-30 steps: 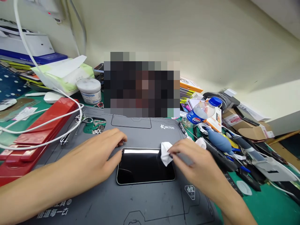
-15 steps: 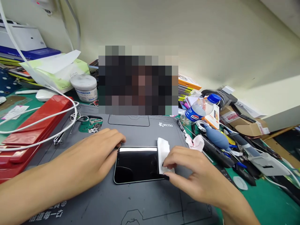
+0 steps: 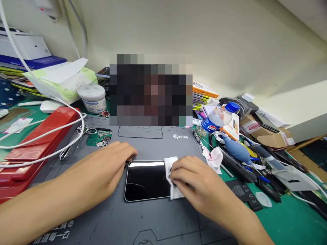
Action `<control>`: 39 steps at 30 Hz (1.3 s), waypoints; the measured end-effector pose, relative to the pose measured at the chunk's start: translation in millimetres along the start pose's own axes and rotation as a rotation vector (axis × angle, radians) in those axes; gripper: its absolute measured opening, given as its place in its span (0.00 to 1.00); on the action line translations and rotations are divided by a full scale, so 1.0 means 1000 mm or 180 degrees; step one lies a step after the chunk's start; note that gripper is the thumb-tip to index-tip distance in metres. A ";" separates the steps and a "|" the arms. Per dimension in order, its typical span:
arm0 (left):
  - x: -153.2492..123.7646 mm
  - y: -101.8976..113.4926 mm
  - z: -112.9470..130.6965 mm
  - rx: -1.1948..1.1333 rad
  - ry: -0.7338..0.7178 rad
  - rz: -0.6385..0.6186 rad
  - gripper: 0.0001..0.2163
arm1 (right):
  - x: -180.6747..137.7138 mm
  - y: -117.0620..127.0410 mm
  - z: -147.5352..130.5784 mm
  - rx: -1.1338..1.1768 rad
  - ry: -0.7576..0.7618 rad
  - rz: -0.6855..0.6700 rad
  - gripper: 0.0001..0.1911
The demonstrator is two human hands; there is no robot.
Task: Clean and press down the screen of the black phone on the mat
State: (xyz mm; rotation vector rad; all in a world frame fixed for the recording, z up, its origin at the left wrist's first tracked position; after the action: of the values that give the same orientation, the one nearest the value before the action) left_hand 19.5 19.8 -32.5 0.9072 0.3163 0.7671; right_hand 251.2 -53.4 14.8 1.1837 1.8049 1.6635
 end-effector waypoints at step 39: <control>0.007 0.004 0.010 -0.0121 0.0004 -0.0138 0.17 | -0.003 0.001 0.000 -0.0374 -0.0193 -0.0199 0.16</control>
State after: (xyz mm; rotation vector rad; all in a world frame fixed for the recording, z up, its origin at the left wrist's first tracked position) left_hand 27.8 20.2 -23.4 0.8614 0.3205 0.7316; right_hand 253.6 -55.9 14.7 1.1042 1.6667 1.6563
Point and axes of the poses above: each hand's wrist, its own x-axis towards the middle knuckle, its own y-axis out of the back of the hand, z = x × y, the point moved 6 cm from there along x, towards the middle knuckle, and after that the axes turned 7 degrees about -x, right-handed, at the moved point
